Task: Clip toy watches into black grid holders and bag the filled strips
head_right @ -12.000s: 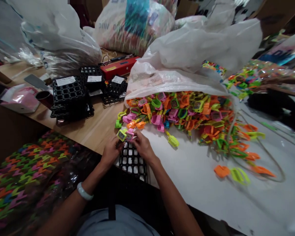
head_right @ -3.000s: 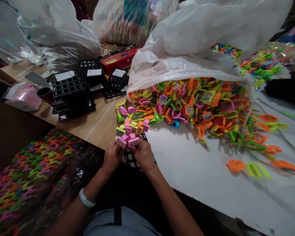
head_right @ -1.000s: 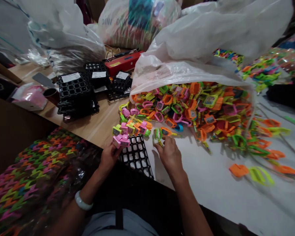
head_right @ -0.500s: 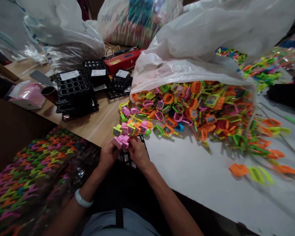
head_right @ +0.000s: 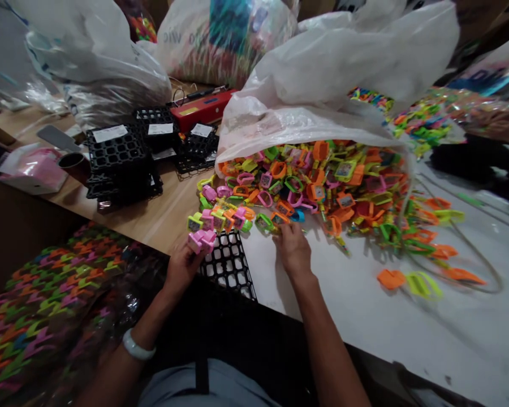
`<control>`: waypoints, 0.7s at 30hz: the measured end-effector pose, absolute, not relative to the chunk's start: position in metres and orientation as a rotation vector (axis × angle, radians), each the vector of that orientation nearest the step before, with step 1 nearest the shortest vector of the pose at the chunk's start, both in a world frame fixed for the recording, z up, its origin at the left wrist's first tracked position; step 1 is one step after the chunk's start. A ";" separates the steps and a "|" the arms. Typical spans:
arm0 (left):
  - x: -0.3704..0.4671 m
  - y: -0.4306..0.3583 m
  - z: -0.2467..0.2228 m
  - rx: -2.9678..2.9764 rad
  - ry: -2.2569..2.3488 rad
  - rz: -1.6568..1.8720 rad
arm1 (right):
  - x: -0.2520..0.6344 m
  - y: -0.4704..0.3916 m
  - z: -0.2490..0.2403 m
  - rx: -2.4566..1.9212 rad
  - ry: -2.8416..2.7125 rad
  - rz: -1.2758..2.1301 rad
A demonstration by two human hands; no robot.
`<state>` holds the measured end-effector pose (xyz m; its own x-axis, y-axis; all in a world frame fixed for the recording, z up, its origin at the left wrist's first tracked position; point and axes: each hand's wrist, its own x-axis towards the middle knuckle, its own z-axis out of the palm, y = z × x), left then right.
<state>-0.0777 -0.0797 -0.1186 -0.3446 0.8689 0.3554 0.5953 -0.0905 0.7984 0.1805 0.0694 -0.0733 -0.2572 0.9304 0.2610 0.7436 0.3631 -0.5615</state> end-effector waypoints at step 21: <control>-0.074 -0.082 -0.126 1.643 2.037 1.363 | 0.093 0.009 -0.093 -1.023 -2.230 0.799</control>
<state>-0.0741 -0.0823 -0.1258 -0.3674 0.8493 0.3789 0.6743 -0.0374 0.7375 0.0928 0.0094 -0.0932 -0.5559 0.7978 0.2335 0.4681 0.5325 -0.7052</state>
